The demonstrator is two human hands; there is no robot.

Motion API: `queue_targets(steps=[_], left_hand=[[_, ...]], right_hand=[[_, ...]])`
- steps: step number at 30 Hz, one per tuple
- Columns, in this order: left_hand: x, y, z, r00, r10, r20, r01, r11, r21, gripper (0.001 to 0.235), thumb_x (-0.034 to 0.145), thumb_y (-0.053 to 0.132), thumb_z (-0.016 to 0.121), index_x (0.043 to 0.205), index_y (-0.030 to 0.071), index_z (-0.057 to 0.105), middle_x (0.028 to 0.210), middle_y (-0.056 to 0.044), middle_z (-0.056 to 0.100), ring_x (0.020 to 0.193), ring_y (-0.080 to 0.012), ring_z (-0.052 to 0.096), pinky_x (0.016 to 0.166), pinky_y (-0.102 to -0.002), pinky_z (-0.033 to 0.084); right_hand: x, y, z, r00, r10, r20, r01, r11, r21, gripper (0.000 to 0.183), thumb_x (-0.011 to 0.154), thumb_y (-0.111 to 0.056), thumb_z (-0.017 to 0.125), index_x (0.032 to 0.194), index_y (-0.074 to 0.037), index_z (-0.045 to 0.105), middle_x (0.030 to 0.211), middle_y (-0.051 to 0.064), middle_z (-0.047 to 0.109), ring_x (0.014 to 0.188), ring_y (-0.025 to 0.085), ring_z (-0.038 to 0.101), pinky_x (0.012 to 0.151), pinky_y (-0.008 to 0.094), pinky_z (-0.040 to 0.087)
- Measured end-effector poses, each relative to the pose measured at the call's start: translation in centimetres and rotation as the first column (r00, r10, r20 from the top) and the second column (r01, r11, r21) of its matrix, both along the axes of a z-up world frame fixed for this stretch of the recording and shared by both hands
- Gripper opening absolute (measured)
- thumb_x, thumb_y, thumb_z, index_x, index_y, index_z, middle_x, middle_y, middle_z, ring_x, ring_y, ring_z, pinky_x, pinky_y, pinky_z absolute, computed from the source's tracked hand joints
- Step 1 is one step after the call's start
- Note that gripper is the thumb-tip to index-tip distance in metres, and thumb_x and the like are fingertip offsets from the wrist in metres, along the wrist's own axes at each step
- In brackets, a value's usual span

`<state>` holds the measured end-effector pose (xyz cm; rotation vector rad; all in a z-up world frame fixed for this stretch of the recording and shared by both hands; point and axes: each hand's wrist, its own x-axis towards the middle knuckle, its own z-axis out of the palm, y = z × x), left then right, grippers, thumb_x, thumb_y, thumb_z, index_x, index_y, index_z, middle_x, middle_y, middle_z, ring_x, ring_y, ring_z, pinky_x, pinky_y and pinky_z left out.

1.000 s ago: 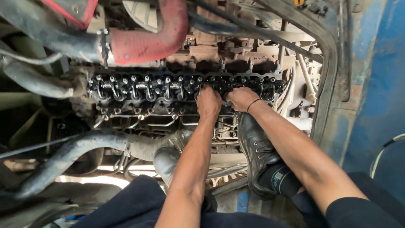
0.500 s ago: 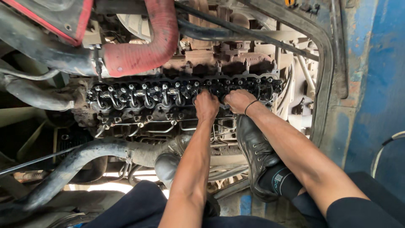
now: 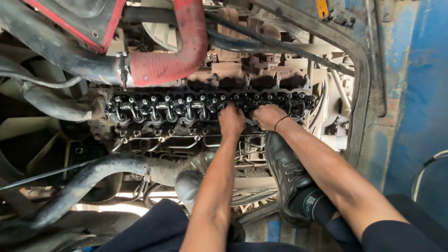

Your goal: The person uses a wrench to tighten bolts on an exposed engine cylinder head. The hands work methodically along the valve train, adjusting fasteners while the engine remains open.

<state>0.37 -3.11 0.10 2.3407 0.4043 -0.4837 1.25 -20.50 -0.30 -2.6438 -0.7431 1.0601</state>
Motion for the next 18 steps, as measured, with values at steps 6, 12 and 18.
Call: queue_targets(steps=[6, 12, 18], left_hand=[[0.6, 3.9, -0.1, 0.976, 0.097, 0.194, -0.063, 0.983, -0.175, 0.033, 0.090, 0.034, 0.072, 0.085, 0.001, 0.071, 0.079, -0.021, 0.073, 0.077, -0.0386, 0.074, 0.071, -0.045, 0.059], [2.8, 4.9, 1.6, 0.912, 0.301, 0.278, -0.241, 0.943, -0.231, 0.031, 0.094, 0.032, 0.068, 0.091, 0.001, 0.070, 0.077, -0.019, 0.074, 0.070, -0.0356, 0.075, 0.066, -0.043, 0.057], [2.7, 4.9, 2.5, 0.873, 0.356, 0.334, -0.280, 0.925, -0.256, 0.027, 0.093, 0.029, 0.067, 0.095, 0.002, 0.073, 0.079, -0.020, 0.074, 0.073, -0.0352, 0.075, 0.067, -0.042, 0.057]], right_hand=[[0.0, -0.1, 0.4, 0.999, -0.027, 0.033, 0.027, 1.000, 0.010, 0.027, 0.072, -0.011, 0.068, 0.096, -0.016, 0.079, 0.091, 0.016, 0.075, 0.088, 0.037, 0.073, 0.078, 0.048, 0.060], [0.3, 0.7, 2.2, 1.000, 0.019, 0.011, -0.019, 1.000, -0.013, 0.021, 0.073, -0.013, 0.069, 0.092, -0.015, 0.078, 0.089, 0.014, 0.076, 0.089, 0.037, 0.073, 0.079, 0.047, 0.059], [0.4, 0.4, 2.2, 0.999, 0.039, 0.036, -0.038, 0.999, -0.022, 0.021, 0.074, -0.013, 0.069, 0.093, -0.014, 0.078, 0.089, 0.014, 0.076, 0.089, 0.036, 0.074, 0.079, 0.046, 0.060]])
